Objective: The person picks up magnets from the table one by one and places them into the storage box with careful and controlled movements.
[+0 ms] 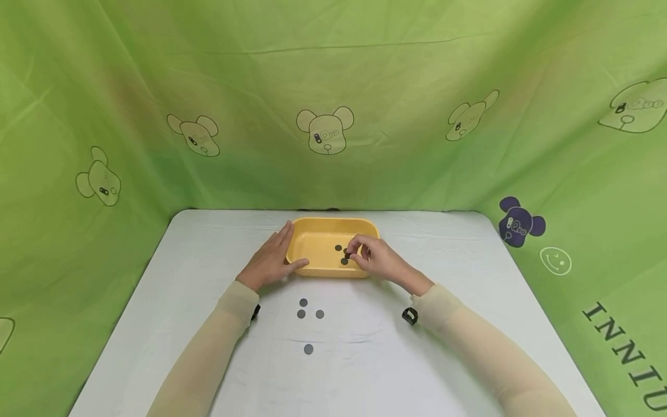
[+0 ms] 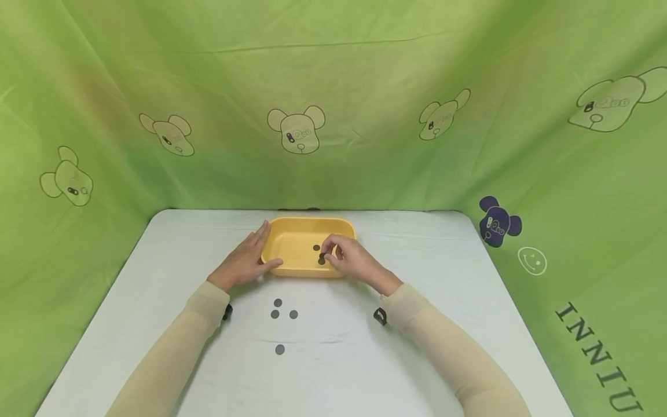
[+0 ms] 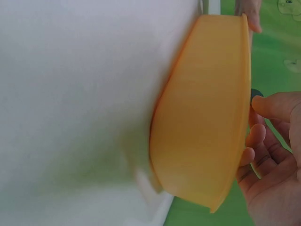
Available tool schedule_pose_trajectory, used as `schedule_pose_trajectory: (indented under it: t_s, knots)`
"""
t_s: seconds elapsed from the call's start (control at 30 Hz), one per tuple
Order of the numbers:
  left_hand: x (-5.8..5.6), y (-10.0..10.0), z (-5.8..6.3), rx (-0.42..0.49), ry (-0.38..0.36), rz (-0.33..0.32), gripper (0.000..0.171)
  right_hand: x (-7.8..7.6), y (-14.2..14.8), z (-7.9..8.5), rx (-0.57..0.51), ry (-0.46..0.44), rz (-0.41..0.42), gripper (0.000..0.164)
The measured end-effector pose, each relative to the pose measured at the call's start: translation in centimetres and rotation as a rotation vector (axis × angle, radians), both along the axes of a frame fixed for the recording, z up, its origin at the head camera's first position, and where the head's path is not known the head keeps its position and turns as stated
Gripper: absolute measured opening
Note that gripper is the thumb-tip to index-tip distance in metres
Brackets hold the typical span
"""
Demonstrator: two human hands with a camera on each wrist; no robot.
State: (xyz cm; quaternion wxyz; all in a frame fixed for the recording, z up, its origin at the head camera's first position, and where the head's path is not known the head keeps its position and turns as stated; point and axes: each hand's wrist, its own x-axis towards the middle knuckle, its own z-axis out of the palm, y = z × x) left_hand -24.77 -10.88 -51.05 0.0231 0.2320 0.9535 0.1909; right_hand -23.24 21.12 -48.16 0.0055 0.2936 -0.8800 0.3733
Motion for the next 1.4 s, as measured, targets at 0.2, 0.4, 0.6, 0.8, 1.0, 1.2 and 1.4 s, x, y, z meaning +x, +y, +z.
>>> schedule_pose_trajectory:
  t_s: [0.2,0.4,0.6,0.8,1.0,1.2,1.4]
  knots:
    - [-0.2,-0.1,0.1,-0.011,0.006,-0.005,0.108,-1.2,-0.4,-0.3,0.002,-0.021,-0.013,0.008]
    - [-0.3,-0.1,0.0,-0.004,0.011,-0.004,0.109,-1.9,-1.0,-0.5,0.018,-0.051,-0.014,0.008]
    - [-0.1,0.0,0.1,-0.005,0.002,0.004,0.108,-2.3,-1.7,-0.6,0.025,-0.066,0.008,0.007]
    - [0.1,0.1,0.2,-0.004,0.002,0.003,0.108,-2.8,-2.2,-1.0,0.066,-0.081,0.013,0.007]
    - [0.0,0.1,0.2,-0.008,0.003,0.001,0.108,-3.4,-2.6,-1.2,0.137,-0.130,0.003,0.007]
    - [0.1,0.2,0.2,-0.005,-0.005,0.006,0.108,-3.6,-3.0,-1.3,0.174,-0.179,0.010,0.006]
    - [0.2,0.2,0.2,-0.007,-0.005,-0.002,0.108,-3.8,-3.3,-1.6,0.182,-0.219,0.011,0.005]
